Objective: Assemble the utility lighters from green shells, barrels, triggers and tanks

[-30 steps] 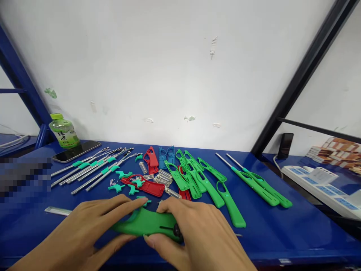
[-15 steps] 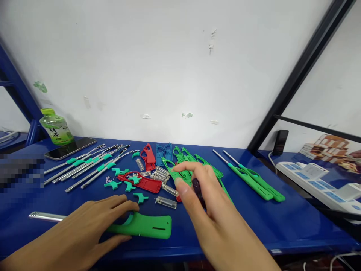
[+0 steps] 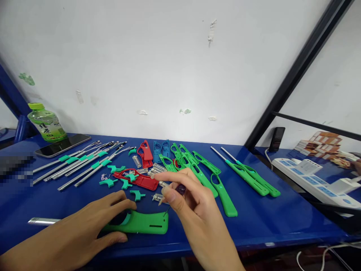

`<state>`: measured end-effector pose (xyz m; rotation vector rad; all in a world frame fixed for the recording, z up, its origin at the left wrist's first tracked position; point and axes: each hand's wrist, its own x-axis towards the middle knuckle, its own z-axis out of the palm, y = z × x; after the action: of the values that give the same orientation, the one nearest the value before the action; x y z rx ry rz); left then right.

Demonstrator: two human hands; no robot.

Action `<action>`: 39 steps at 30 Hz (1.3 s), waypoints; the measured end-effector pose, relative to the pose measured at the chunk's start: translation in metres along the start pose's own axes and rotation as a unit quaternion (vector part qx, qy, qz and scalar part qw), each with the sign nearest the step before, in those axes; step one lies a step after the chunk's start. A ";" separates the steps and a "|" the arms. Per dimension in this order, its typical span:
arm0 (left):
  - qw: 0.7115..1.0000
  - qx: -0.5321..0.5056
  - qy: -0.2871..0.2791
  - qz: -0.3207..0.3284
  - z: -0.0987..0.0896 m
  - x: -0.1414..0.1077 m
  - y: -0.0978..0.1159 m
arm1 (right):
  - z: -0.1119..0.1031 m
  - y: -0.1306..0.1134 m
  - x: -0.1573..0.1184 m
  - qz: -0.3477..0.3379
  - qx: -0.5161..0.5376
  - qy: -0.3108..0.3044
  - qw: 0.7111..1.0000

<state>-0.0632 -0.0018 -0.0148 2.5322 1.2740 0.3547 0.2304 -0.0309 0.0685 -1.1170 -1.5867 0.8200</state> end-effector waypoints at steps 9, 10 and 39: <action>0.999 0.016 0.027 0.019 -0.004 -0.002 0.006 | 0.000 0.005 -0.005 0.010 -0.003 0.002 1.000; 0.999 0.019 0.025 0.021 -0.004 -0.002 0.007 | -0.001 0.005 -0.006 0.007 -0.009 0.005 1.000; 0.998 0.051 0.025 0.010 -0.007 0.001 0.011 | 0.000 0.015 -0.005 0.007 0.007 0.047 0.999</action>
<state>-0.0568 -0.0058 -0.0038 2.6382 1.3165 0.3698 0.2349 -0.0299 0.0533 -1.1405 -1.4952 0.7762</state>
